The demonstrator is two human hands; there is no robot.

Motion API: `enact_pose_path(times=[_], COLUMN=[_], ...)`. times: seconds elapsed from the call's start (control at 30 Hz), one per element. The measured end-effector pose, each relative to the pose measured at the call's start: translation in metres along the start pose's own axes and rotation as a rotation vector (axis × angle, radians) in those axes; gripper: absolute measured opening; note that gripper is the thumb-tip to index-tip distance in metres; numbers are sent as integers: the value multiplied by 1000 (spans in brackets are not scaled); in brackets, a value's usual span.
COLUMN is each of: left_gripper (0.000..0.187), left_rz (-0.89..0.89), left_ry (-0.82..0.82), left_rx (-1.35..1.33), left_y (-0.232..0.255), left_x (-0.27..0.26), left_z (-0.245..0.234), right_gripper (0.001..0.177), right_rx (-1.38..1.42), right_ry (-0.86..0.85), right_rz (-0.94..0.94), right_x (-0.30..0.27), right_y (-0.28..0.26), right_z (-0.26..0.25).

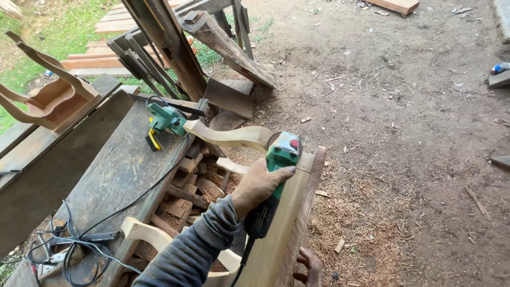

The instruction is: Sand the wooden legs and undercarriage of a table using an angle grinder.

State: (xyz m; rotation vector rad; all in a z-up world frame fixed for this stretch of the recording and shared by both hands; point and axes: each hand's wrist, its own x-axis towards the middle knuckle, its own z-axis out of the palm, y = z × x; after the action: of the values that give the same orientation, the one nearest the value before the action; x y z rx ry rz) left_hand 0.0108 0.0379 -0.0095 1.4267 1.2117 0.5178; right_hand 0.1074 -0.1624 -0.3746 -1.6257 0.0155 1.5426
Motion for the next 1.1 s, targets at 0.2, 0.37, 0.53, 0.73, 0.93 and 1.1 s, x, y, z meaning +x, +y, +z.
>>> enact_pose_path(times=[0.2, 0.37, 0.53, 0.73, 0.93, 1.1], left_gripper=[33, 35, 34, 32, 33, 35], left_rz=[73, 61, -27, -48, -79, -23], left_ry=[64, 157, 15, -96, -130, -105], left_rx=[85, 147, -197, -228, -216, -125], left_y=[0, 9, 4, -5, -3, -5], left_x=[0, -11, -23, -27, -29, -33], left_z=[-8, -7, -2, 8, 12, 9], right_gripper=[80, 79, 72, 66, 62, 69], right_rx=[-28, 16, -8, -25, -68, -288], right_ry=[-54, -32, -123, -88, -16, -268], right_rz=[-35, -14, -136, -94, -37, -574], right_x=[-4, 7, -18, 6, 3, 15], right_y=[-1, 13, 3, 17, 10, 33], right_z=[-2, 0, -7, -7, -8, -23])
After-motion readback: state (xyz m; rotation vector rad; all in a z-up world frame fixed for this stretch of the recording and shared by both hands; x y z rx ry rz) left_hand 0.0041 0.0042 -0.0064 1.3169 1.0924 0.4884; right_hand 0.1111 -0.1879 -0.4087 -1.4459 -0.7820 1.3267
